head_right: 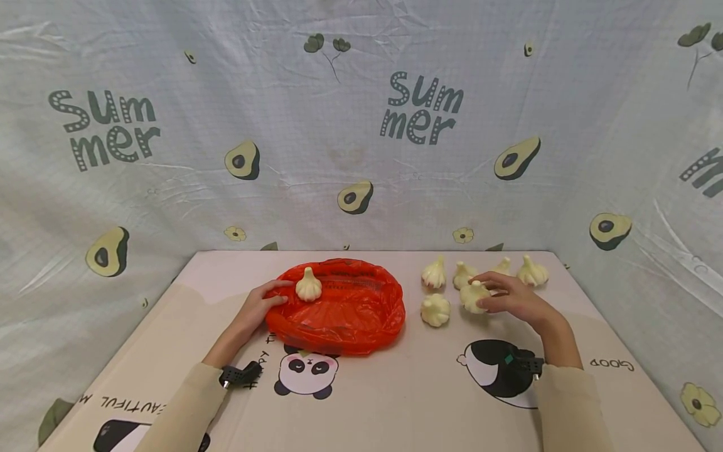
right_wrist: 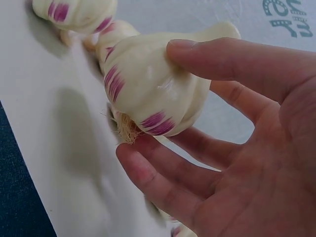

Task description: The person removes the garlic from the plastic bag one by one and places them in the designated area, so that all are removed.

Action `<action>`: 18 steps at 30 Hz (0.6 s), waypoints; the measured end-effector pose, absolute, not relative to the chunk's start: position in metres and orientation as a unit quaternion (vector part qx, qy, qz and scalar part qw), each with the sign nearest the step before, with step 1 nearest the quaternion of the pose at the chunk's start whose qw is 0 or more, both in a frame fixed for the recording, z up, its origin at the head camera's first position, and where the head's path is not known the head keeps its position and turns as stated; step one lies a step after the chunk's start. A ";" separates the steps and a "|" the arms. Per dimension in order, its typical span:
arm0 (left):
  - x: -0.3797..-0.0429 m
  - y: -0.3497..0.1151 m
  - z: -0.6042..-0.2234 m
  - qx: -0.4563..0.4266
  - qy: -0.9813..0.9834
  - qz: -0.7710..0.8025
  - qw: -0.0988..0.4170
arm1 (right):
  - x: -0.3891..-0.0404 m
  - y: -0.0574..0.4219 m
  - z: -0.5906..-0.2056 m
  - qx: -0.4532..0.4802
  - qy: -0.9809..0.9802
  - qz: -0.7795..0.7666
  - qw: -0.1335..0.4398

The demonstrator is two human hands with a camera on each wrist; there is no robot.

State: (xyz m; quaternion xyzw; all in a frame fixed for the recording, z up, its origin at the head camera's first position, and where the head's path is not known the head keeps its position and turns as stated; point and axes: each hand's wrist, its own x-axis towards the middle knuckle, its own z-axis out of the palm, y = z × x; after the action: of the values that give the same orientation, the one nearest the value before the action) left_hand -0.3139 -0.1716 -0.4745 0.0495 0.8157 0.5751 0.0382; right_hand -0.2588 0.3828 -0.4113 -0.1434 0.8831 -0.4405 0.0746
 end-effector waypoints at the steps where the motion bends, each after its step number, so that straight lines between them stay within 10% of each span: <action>1: -0.314 -0.172 -0.475 0.052 0.816 0.575 0.037 | -0.259 0.383 -0.412 -0.142 0.883 -0.442 0.076; 18: -0.315 -0.172 -0.475 0.059 0.814 0.577 0.033 | -0.263 0.383 -0.423 -0.160 0.878 -0.443 0.091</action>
State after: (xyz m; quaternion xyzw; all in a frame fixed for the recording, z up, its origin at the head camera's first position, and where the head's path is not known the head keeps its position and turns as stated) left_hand -0.3155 -0.1720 -0.4755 0.0590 0.8141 0.5768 0.0329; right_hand -0.2635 0.3832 -0.4228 -0.1597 0.8776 -0.4429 0.0907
